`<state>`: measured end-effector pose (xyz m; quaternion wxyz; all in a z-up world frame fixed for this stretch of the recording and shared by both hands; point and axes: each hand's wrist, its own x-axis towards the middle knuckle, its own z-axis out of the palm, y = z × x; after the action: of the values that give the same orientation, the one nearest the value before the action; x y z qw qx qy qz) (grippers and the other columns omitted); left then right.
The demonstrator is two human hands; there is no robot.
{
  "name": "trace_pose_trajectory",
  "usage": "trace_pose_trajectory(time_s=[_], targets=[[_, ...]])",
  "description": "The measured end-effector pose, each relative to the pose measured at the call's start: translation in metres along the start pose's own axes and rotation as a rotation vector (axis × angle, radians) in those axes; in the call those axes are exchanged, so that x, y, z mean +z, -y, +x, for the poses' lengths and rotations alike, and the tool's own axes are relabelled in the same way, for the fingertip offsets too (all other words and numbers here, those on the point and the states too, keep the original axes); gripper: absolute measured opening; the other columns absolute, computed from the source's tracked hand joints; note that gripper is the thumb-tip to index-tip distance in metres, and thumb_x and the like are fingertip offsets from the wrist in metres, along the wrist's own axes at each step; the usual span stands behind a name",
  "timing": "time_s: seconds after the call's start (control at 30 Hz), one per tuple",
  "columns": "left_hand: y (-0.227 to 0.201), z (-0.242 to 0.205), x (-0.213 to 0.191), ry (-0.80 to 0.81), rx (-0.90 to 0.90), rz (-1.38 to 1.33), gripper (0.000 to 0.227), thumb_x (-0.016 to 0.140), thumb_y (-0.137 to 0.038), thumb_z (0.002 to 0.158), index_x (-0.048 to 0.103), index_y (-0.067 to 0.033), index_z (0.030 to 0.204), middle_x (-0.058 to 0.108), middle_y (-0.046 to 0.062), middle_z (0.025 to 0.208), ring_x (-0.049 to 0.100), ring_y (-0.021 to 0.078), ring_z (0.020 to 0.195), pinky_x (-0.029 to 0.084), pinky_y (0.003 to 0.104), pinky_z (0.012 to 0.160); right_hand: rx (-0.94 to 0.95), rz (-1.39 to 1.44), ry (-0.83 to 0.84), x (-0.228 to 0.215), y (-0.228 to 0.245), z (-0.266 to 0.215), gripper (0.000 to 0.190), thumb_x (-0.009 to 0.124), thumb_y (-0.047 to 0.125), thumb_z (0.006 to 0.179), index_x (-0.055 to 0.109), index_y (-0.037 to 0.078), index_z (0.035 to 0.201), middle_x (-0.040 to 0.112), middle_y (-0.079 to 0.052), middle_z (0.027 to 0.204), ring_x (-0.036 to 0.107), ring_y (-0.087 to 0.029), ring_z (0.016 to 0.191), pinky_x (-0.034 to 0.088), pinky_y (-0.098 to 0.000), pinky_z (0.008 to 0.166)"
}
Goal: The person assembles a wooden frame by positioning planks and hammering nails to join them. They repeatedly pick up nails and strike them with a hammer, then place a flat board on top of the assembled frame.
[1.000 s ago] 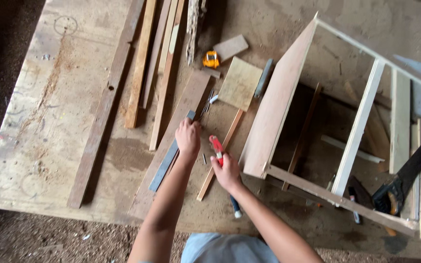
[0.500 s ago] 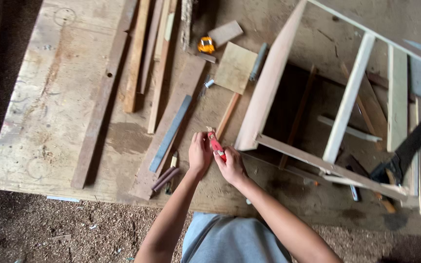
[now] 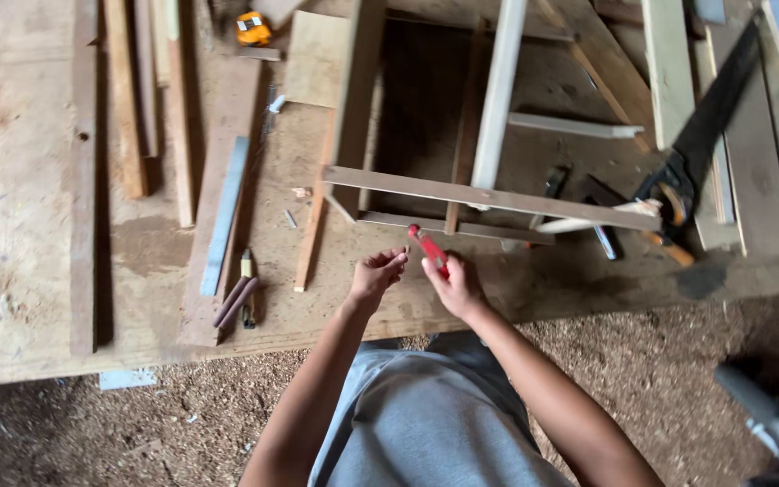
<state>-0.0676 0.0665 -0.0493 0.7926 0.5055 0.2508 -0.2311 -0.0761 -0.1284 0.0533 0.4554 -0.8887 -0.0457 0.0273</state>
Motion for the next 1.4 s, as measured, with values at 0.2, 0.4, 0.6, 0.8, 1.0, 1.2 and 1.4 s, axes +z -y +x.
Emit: trace_pose_trajectory(time_s=[0.2,0.4,0.6,0.8,1.0,1.2,1.4], targets=[[-0.005,0.033,0.048,0.121,-0.015,0.110,0.015,0.077,-0.013,0.092,0.076,-0.0051,0.105,0.077,0.002,0.090,0.072,0.0098,0.083,0.057,0.024,0.072,0.055,0.085,-0.178,-0.059,-0.036,0.001,0.026,0.067,0.027,0.101,0.066,0.002,0.098,0.053,-0.006,0.065,0.048,-0.017,0.055,0.039,-0.0342,0.052],[-0.054,0.041,0.114,-0.074,0.379,0.604,0.017,0.079,-0.010,0.088,0.074,0.0005,0.100,0.077,0.007,0.088,0.071,0.0151,0.078,0.058,0.031,0.068,0.090,0.165,-0.232,-0.084,-0.060,0.008,0.026,0.064,0.027,0.102,0.064,0.002,0.109,0.055,-0.003,0.069,0.049,-0.012,0.058,0.039,-0.0312,0.052],[-0.079,0.015,0.143,-0.065,0.685,0.846,0.018,0.077,-0.008,0.089,0.071,0.0052,0.100,0.077,0.014,0.091,0.075,0.0203,0.081,0.062,0.034,0.072,0.095,0.126,-0.203,-0.070,-0.099,0.016,0.032,0.063,0.032,0.105,0.061,0.007,0.085,0.053,0.002,0.066,0.045,-0.010,0.054,0.034,-0.0310,0.050],[-0.075,0.017,0.135,-0.056,0.736,0.942,0.020,0.076,-0.009,0.089,0.070,0.0050,0.102,0.076,0.016,0.092,0.077,0.0233,0.079,0.064,0.033,0.071,0.161,0.086,-0.172,-0.066,-0.106,0.018,0.035,0.065,0.031,0.106,0.058,0.007,0.081,0.052,0.000,0.063,0.046,-0.011,0.054,0.035,-0.0311,0.050],[-0.066,0.024,0.125,-0.085,0.715,1.026,0.014,0.078,-0.010,0.087,0.075,0.0003,0.096,0.076,0.015,0.084,0.073,0.0241,0.067,0.059,0.036,0.062,0.098,0.102,-0.201,-0.067,-0.098,0.015,0.029,0.063,0.028,0.105,0.059,0.006,0.086,0.054,0.000,0.064,0.047,-0.011,0.054,0.036,-0.0312,0.049],[-0.066,0.023,0.124,0.003,0.841,1.135,0.012,0.077,-0.013,0.090,0.077,-0.0019,0.095,0.077,0.012,0.087,0.073,0.0255,0.068,0.059,0.037,0.063,0.129,0.087,-0.182,-0.069,-0.088,0.016,0.030,0.063,0.027,0.105,0.059,0.006,0.084,0.055,0.000,0.065,0.048,-0.012,0.054,0.037,-0.0320,0.050],[-0.054,0.029,0.117,0.019,1.085,1.141,0.012,0.078,-0.014,0.089,0.078,-0.0025,0.092,0.077,0.012,0.088,0.073,0.0264,0.072,0.060,0.037,0.067,0.091,0.118,-0.224,-0.063,-0.086,0.010,0.031,0.064,0.031,0.103,0.060,0.006,0.086,0.053,0.001,0.064,0.047,-0.011,0.055,0.037,-0.0308,0.050]])
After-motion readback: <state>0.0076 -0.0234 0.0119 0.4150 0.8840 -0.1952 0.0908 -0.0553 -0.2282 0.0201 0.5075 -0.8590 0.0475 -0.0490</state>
